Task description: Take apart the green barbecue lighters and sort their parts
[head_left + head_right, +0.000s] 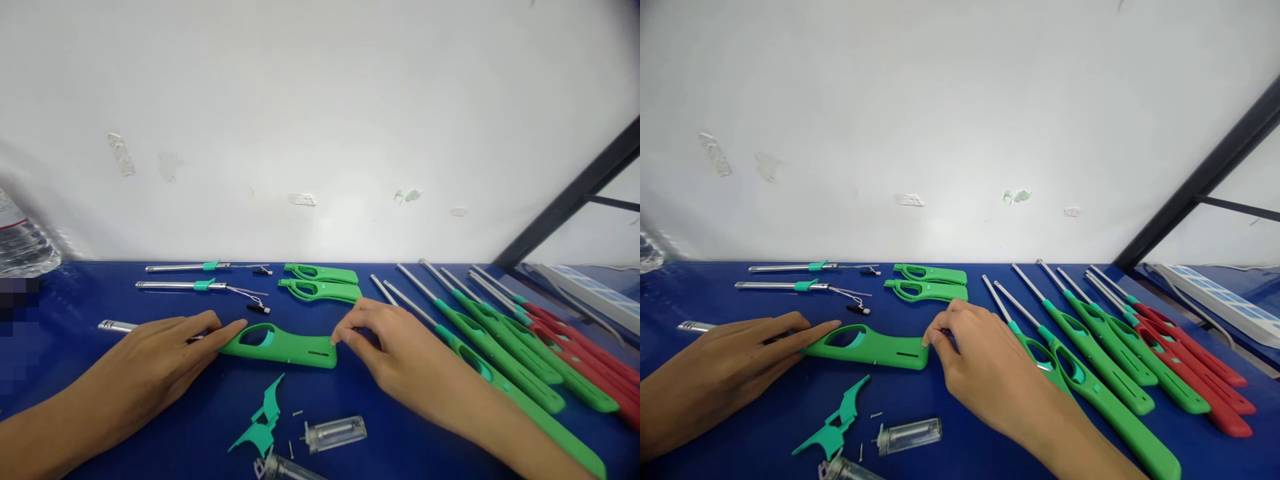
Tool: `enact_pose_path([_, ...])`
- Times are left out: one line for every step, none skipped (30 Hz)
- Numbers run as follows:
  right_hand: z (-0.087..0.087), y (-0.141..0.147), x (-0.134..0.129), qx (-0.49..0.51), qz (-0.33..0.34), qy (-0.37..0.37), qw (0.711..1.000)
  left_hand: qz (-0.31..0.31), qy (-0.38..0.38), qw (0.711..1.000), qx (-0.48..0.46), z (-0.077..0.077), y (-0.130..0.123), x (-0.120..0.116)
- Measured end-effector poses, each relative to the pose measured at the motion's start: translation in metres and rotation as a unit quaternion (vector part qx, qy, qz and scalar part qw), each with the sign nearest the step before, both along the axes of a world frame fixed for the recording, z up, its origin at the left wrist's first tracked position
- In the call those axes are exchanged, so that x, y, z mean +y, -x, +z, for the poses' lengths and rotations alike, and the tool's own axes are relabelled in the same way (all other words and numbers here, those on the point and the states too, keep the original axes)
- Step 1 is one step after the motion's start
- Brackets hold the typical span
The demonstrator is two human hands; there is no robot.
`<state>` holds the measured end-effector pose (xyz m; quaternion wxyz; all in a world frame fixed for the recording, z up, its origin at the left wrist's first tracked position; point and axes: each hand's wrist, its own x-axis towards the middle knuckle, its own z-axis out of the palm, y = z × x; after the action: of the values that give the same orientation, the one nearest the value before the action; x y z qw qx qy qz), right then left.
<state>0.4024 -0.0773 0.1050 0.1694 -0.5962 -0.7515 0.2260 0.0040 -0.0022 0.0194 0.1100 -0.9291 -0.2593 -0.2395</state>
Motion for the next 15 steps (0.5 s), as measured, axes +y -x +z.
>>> enact_pose_path([-0.001, 0.0, 0.0, 0.002, 0.003, -0.004, 1.0, 0.0, 0.003, 1.0, 0.007, 0.0, 0.001, -0.001])
enact_pose_path([-0.002, 0.0, 0.001, 0.005, 0.006, -0.006, 1.0, 0.002, 0.006, 1.0, 0.014, 0.0, 0.001, -0.002])
enact_pose_path([-0.003, 0.0, 0.001, 0.006, 0.007, -0.007, 1.0, 0.007, 0.011, 1.0, 0.015, 0.001, 0.002, -0.003])
enact_pose_path([-0.003, 0.0, 0.002, 0.006, 0.006, -0.005, 1.0, 0.01, 0.015, 1.0, 0.013, 0.001, 0.002, -0.003])
enact_pose_path([-0.003, 0.001, 0.002, 0.006, 0.004, -0.002, 1.0, 0.01, 0.017, 1.0, 0.01, 0.001, 0.003, -0.004])
enact_pose_path([-0.002, 0.001, 0.002, 0.003, 0.001, -0.001, 1.0, 0.008, 0.016, 1.0, 0.005, 0.002, 0.003, -0.004])
enact_pose_path([-0.002, 0.001, 0.002, -0.001, -0.002, 0.001, 1.0, 0.005, 0.013, 1.0, 0.006, 0.002, 0.003, -0.005])
enact_pose_path([-0.002, 0.001, 0.003, -0.004, -0.005, 0.002, 1.0, 0.002, 0.009, 1.0, 0.009, 0.002, 0.003, -0.005])
enact_pose_path([-0.003, 0.001, 0.003, -0.006, -0.007, 0.003, 1.0, 0.002, 0.007, 1.0, 0.014, 0.002, 0.003, -0.005])
enact_pose_path([-0.004, 0.001, 0.004, -0.005, -0.007, 0.004, 1.0, 0.002, 0.007, 1.0, 0.018, 0.001, 0.003, -0.004])
enact_pose_path([-0.005, 0.0, 0.005, -0.002, -0.007, 0.005, 1.0, 0.003, 0.01, 1.0, 0.021, 0.001, 0.003, -0.004])
enact_pose_path([-0.007, 0.0, 0.006, 0.002, -0.006, 0.008, 1.0, 0.003, 0.013, 1.0, 0.022, 0.0, 0.003, -0.004])
enact_pose_path([-0.009, 0.0, 0.008, 0.006, -0.006, 0.009, 1.0, 0.003, 0.015, 1.0, 0.021, 0.0, 0.003, -0.004])
enact_pose_path([-0.01, 0.0, 0.009, 0.01, -0.005, 0.011, 1.0, 0.004, 0.019, 1.0, 0.02, 0.0, 0.002, -0.004])
enact_pose_path([-0.012, 0.0, 0.011, 0.013, -0.005, 0.011, 1.0, 0.008, 0.021, 1.0, 0.012, -0.001, 0.002, -0.004])
